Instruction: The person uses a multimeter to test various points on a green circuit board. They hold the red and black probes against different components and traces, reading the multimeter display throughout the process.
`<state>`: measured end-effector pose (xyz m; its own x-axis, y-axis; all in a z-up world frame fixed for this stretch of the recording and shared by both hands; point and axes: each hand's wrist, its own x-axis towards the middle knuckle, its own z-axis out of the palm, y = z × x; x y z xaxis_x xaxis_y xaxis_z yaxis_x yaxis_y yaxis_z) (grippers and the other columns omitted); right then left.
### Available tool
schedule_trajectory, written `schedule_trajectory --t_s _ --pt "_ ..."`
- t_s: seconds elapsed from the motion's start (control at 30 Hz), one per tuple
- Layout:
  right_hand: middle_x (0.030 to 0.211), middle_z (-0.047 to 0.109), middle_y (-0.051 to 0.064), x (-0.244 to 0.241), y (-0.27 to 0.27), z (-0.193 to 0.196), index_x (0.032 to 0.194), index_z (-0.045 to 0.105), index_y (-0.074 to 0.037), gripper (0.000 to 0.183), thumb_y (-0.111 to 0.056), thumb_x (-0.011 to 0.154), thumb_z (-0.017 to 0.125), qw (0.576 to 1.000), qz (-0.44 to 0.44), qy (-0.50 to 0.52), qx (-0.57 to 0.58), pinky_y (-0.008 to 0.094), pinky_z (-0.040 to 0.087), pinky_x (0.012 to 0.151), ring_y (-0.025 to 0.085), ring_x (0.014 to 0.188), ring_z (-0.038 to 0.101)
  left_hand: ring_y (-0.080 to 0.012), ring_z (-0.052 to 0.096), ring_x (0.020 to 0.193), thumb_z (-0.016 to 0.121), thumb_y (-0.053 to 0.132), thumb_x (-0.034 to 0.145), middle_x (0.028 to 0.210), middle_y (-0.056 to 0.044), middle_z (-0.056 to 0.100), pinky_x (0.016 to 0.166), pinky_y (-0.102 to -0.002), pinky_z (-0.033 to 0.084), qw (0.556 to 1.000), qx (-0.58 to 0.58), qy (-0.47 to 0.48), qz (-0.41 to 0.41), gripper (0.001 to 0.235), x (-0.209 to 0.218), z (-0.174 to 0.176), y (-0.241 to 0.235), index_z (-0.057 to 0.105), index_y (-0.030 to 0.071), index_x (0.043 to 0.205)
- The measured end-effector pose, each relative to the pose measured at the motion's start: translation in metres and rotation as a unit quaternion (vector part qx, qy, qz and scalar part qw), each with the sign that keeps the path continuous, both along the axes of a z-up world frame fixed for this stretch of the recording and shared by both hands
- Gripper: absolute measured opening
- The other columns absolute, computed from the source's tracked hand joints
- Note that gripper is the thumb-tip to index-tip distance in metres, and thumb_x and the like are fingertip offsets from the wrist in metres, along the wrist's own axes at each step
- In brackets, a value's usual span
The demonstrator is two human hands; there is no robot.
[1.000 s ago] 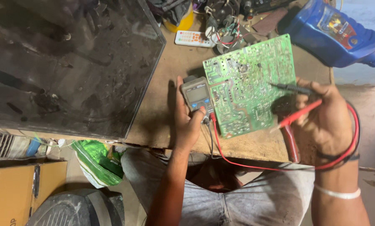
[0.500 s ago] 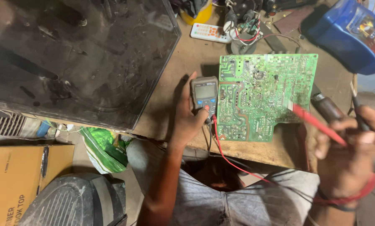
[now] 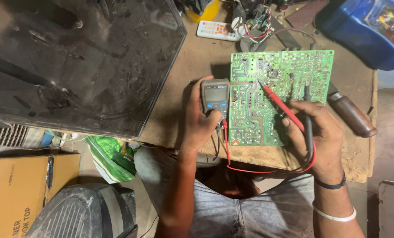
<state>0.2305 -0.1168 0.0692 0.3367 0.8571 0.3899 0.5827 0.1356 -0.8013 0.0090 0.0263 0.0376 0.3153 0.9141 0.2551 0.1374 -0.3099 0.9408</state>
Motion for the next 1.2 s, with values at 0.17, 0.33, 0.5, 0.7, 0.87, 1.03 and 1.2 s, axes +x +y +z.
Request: schedule_trajectory --t_s 0.17,0.33,0.5,0.7,0.87,1.03,1.2 --pt "0.109 0.069 0.008 0.004 -0.003 -0.002 0.123 0.069 0.001 0.031 -0.009 0.094 0.077 0.999 0.004 0.045 -0.018 0.027 0.051 0.089 0.014 0.097 0.064 -0.0262 0.060 0.122 0.057 -0.001 0.073 0.127 -0.015 0.058 0.109 -0.036 0.049 0.999 0.042 0.024 0.017 0.066 0.001 -0.001 0.000 0.053 0.000 0.139" --pt "0.108 0.072 0.009 0.003 -0.006 -0.003 0.125 0.068 0.001 0.027 -0.010 0.101 0.068 0.994 0.021 0.108 -0.016 0.026 0.053 0.089 0.012 0.094 0.066 -0.0211 0.063 0.115 0.053 -0.002 0.074 0.125 -0.013 0.059 0.102 -0.032 0.054 0.995 -0.064 -0.074 -0.029 0.068 0.004 -0.008 0.001 0.048 -0.001 0.142" --pt "0.114 0.074 0.011 0.004 -0.007 -0.005 0.124 0.067 0.001 0.025 -0.009 0.101 0.067 0.991 0.045 0.125 0.000 0.026 0.055 0.095 0.015 0.105 0.071 -0.0212 0.063 0.120 0.052 -0.004 0.077 0.128 -0.014 0.061 0.106 -0.032 0.052 0.993 -0.065 -0.096 -0.039 0.069 0.004 -0.012 0.000 0.045 -0.002 0.146" --pt "0.107 0.075 0.011 0.008 -0.007 -0.008 0.113 0.071 0.000 0.019 -0.007 0.095 0.072 0.995 0.061 0.072 -0.021 0.028 0.055 0.091 0.016 0.101 0.071 -0.0256 0.059 0.129 0.051 -0.003 0.078 0.139 -0.018 0.055 0.112 -0.035 0.046 0.998 -0.033 -0.053 -0.011 0.077 0.002 -0.015 -0.005 0.037 -0.003 0.154" --pt "0.105 0.074 0.010 0.011 -0.009 -0.010 0.110 0.070 0.000 0.017 -0.007 0.095 0.071 0.993 0.064 0.096 -0.019 0.028 0.055 0.091 0.015 0.100 0.071 -0.0383 0.037 0.150 0.053 0.000 0.081 0.157 -0.028 0.039 0.126 -0.045 0.026 0.999 0.043 -0.005 0.025 0.081 0.001 -0.017 -0.008 0.031 -0.004 0.159" --pt "0.102 0.074 0.008 0.015 -0.010 -0.013 0.107 0.070 -0.001 0.015 -0.007 0.094 0.071 0.992 0.074 0.104 -0.016 0.027 0.054 0.086 0.014 0.094 0.069 -0.0366 0.047 0.143 0.055 0.017 0.094 0.152 -0.025 0.044 0.121 -0.045 0.033 0.997 -0.004 -0.011 0.070 0.066 -0.001 -0.017 -0.015 0.039 -0.003 0.154" --pt "0.098 0.073 0.008 0.019 -0.012 -0.016 0.105 0.070 -0.001 0.015 -0.008 0.092 0.072 0.992 0.073 0.100 -0.029 0.026 0.052 0.082 0.013 0.088 0.067 -0.0287 0.056 0.114 0.060 0.027 0.097 0.131 -0.017 0.052 0.100 -0.043 0.048 0.980 0.073 0.024 0.181 0.058 0.002 -0.014 -0.024 0.048 0.001 0.147"
